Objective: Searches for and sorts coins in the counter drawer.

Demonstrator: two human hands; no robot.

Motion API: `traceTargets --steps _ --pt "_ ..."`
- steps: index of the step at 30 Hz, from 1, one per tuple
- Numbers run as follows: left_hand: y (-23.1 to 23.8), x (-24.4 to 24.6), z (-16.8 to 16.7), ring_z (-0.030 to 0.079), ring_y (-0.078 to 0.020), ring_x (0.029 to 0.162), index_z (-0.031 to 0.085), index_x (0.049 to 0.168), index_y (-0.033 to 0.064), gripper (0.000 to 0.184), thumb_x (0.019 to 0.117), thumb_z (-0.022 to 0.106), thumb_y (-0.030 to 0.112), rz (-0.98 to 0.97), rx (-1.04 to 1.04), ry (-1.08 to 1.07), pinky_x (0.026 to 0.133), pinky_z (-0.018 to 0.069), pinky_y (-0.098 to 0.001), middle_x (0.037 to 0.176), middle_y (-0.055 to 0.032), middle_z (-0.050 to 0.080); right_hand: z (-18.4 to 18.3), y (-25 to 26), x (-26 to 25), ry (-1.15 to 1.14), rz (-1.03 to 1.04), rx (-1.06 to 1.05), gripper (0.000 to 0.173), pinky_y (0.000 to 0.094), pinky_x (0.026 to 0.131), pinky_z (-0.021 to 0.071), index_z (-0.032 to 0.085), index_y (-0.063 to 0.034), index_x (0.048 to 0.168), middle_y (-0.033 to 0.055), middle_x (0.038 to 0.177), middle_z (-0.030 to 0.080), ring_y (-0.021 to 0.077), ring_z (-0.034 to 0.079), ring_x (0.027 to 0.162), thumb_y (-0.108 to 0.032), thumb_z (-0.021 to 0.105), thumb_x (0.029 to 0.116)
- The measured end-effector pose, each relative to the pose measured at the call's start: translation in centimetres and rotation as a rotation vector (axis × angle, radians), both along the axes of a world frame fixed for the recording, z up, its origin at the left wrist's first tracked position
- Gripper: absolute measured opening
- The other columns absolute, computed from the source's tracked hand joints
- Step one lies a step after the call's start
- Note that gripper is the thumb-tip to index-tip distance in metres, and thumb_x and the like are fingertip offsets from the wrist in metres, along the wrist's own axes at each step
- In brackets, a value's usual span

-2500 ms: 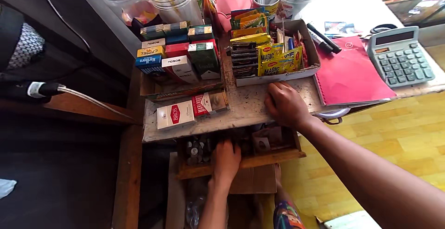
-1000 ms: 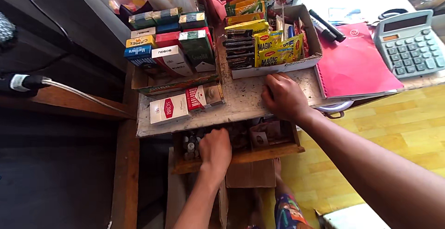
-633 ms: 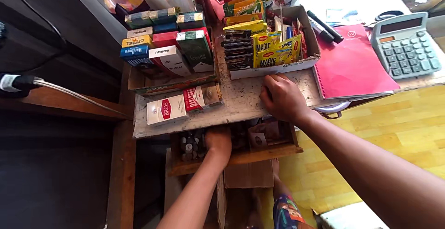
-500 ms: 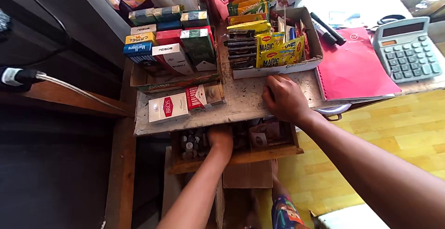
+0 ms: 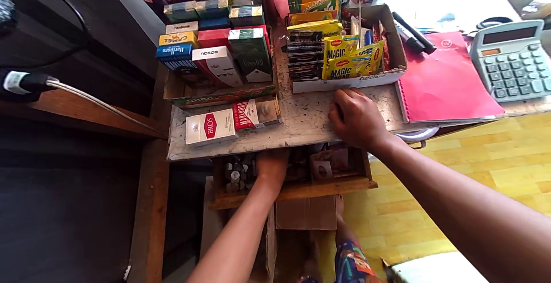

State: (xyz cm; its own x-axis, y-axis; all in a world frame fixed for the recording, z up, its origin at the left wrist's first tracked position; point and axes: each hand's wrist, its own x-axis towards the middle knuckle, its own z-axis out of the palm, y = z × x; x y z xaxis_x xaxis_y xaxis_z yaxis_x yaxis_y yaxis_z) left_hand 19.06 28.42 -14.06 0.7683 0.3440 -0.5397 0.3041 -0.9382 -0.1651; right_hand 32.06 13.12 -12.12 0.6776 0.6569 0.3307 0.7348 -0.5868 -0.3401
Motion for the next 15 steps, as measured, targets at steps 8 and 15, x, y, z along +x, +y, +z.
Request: traceTargets --steps 8,15 --pt "-0.2 0.1 0.3 0.060 -0.0452 0.122 0.062 0.128 -0.0036 0.031 0.1069 0.044 0.008 0.096 -0.055 -0.001 0.092 0.0517 -0.0582 0.132 -0.0285 0.061 0.1 0.0 0.0 0.023 0.008 0.009 0.020 0.0484 0.074 0.0530 0.060 0.0003 0.084 0.0171 0.081 0.063 0.0363 0.067 0.087 -0.013 0.050 0.0953" --pt "-0.6 0.9 0.4 0.059 -0.0439 0.123 0.060 0.131 -0.0038 0.031 0.1053 0.045 0.003 0.094 -0.011 0.119 0.093 0.0518 -0.0561 0.134 -0.0274 0.059 0.1 0.0 0.0 0.024 -0.001 0.006 0.020 0.0472 0.074 0.0528 0.059 0.0000 0.084 0.0163 0.080 0.062 0.0359 0.066 0.087 -0.014 0.050 0.0954"
